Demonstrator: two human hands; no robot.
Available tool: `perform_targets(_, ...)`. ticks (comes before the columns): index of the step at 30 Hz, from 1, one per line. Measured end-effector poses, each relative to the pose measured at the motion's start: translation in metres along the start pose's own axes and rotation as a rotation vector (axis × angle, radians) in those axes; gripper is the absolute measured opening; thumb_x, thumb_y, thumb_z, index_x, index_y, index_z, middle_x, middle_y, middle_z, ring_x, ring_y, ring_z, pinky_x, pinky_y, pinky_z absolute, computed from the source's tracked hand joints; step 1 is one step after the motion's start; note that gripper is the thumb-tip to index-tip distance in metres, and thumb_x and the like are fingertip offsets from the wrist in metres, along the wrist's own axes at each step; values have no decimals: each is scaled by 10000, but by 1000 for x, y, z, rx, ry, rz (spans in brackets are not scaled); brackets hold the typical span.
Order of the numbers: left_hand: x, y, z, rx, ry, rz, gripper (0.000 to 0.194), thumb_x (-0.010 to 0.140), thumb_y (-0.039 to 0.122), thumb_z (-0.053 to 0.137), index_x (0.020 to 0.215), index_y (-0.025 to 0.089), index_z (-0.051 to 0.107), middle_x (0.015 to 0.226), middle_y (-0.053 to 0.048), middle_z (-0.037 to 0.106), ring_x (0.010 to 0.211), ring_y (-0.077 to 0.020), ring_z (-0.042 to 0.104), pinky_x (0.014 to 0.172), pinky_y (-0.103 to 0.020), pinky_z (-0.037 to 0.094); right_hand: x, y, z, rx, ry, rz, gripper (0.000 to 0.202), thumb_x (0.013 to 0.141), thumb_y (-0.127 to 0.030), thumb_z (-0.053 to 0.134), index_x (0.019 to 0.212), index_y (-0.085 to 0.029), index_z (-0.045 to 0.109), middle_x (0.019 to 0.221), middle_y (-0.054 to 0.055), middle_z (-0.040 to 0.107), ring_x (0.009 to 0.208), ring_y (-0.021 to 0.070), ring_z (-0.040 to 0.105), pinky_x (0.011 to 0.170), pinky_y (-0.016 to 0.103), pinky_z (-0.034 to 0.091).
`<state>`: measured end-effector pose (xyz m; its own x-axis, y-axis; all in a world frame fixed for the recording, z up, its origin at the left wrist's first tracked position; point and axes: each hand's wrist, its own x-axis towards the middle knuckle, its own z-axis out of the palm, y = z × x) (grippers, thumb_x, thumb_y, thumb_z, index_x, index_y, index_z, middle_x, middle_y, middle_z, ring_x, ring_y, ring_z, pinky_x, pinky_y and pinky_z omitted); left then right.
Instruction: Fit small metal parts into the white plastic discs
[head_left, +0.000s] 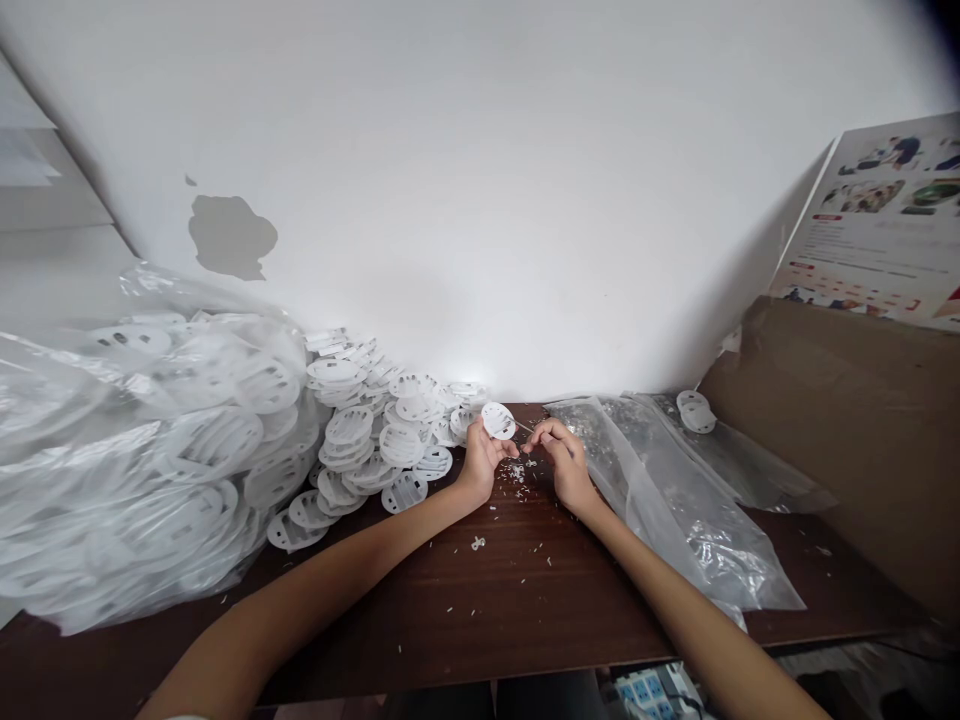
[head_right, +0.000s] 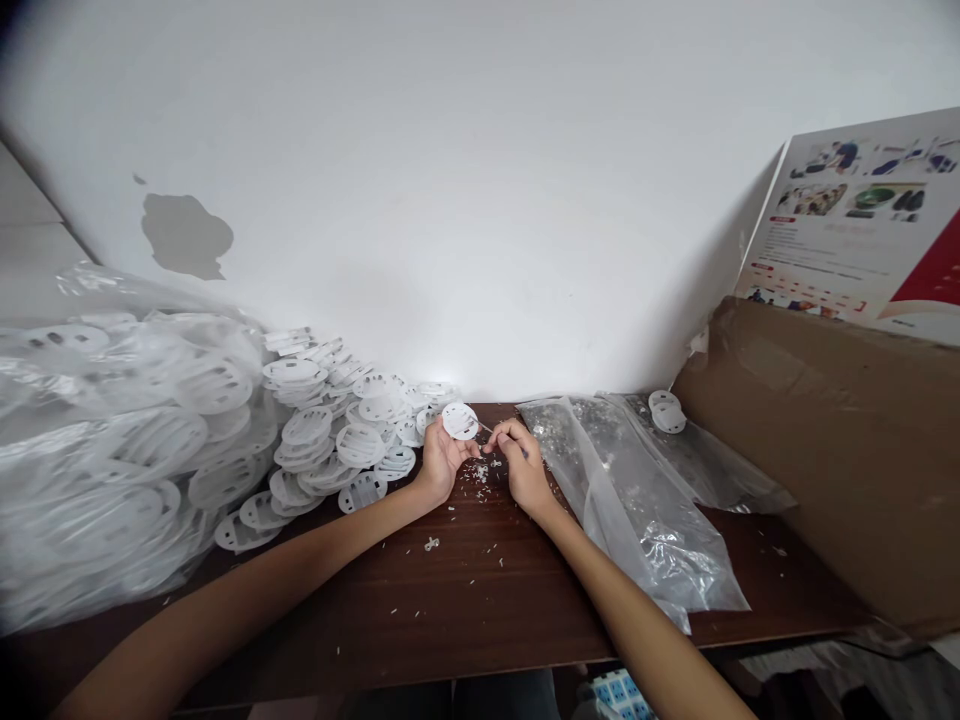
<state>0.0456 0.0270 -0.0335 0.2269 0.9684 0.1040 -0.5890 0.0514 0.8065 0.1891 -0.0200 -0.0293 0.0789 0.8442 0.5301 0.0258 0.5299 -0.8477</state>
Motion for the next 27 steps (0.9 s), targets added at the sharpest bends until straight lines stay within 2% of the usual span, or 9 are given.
perform_targets(6,0,1,0,-6,21,-9,474,934,644,420,1073,201,516,884,-59,688,599,-169,594,638,-323,507,0,0,1,-9,6,-6,217,1001,-318,496,867,-234,644,820,24,640,832,228,603,847,367,454)
perform_targets(27,1,0,-1,-18,12,5,462,947,612,396,1090,193,525,896,-54,672,602,-161,587,644,-313,498,-1,1,3,-23,15,16,229,1000,-386,514,882,-238,644,870,39,645,883,238,604,889,377,472)
